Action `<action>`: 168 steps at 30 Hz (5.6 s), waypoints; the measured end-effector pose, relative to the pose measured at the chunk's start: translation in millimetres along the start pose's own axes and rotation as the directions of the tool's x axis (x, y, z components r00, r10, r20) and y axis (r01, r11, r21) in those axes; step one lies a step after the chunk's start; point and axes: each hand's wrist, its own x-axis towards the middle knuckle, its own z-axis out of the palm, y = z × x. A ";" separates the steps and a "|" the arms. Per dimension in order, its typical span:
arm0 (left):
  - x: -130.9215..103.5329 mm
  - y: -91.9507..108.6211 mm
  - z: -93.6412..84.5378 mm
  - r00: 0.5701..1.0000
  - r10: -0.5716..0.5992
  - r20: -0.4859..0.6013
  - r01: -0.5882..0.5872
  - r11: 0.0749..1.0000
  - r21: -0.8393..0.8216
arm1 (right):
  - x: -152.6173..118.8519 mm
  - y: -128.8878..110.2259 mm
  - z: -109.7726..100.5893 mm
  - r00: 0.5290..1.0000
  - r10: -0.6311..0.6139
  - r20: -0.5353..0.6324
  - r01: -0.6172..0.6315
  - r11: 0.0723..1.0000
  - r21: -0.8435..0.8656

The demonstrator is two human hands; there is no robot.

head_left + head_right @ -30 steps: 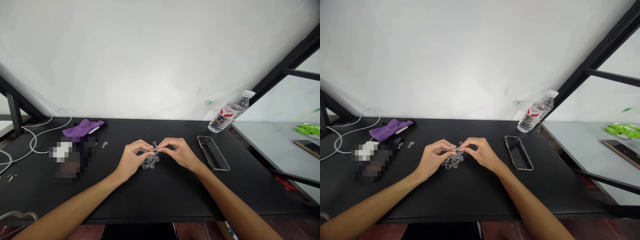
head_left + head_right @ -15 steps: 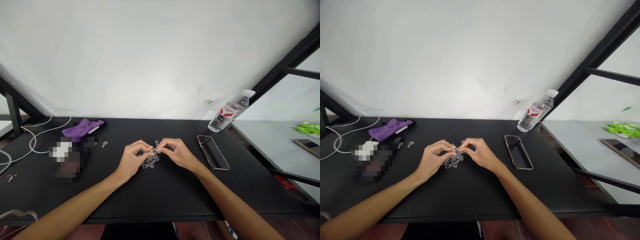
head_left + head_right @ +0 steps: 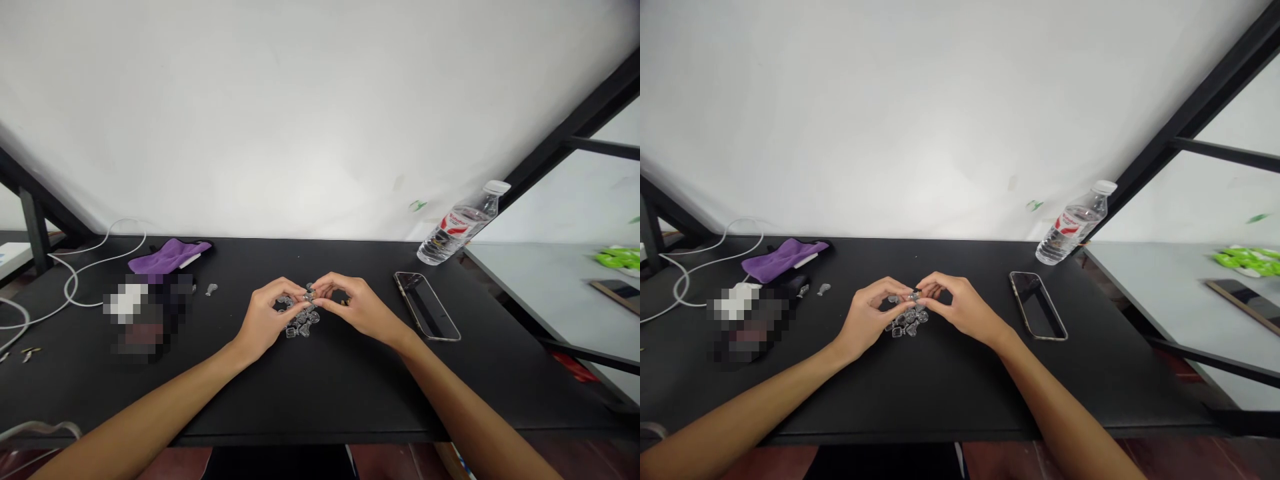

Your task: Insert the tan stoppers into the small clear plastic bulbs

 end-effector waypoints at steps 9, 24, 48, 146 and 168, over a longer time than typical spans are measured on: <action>3.5 0.8 -1.3 0.997 -0.008 0.073 -0.011 0.966 0.258 | 2.5 8.2 -11.3 0.994 -0.051 -0.101 0.037 0.990 -0.138; 2.7 -2.7 0.7 0.900 -0.068 0.430 -0.197 0.818 0.541 | 0.8 31.6 -21.6 0.999 0.033 -0.035 -0.046 0.881 -0.471; 5.6 -16.2 -16.4 0.976 -0.031 0.214 -0.073 0.883 0.463 | -3.0 34.4 -23.1 0.995 0.082 0.061 -0.039 0.858 -0.513; 2.0 12.8 1.8 0.994 -0.112 -0.001 0.110 0.978 -0.176 | 1.3 4.8 2.0 0.998 0.040 -0.056 -0.031 0.986 0.162; 3.8 -6.3 -0.6 0.956 -0.037 0.292 -0.118 0.860 0.496 | 1.2 34.6 -32.5 0.994 0.044 -0.099 -0.079 0.919 -0.385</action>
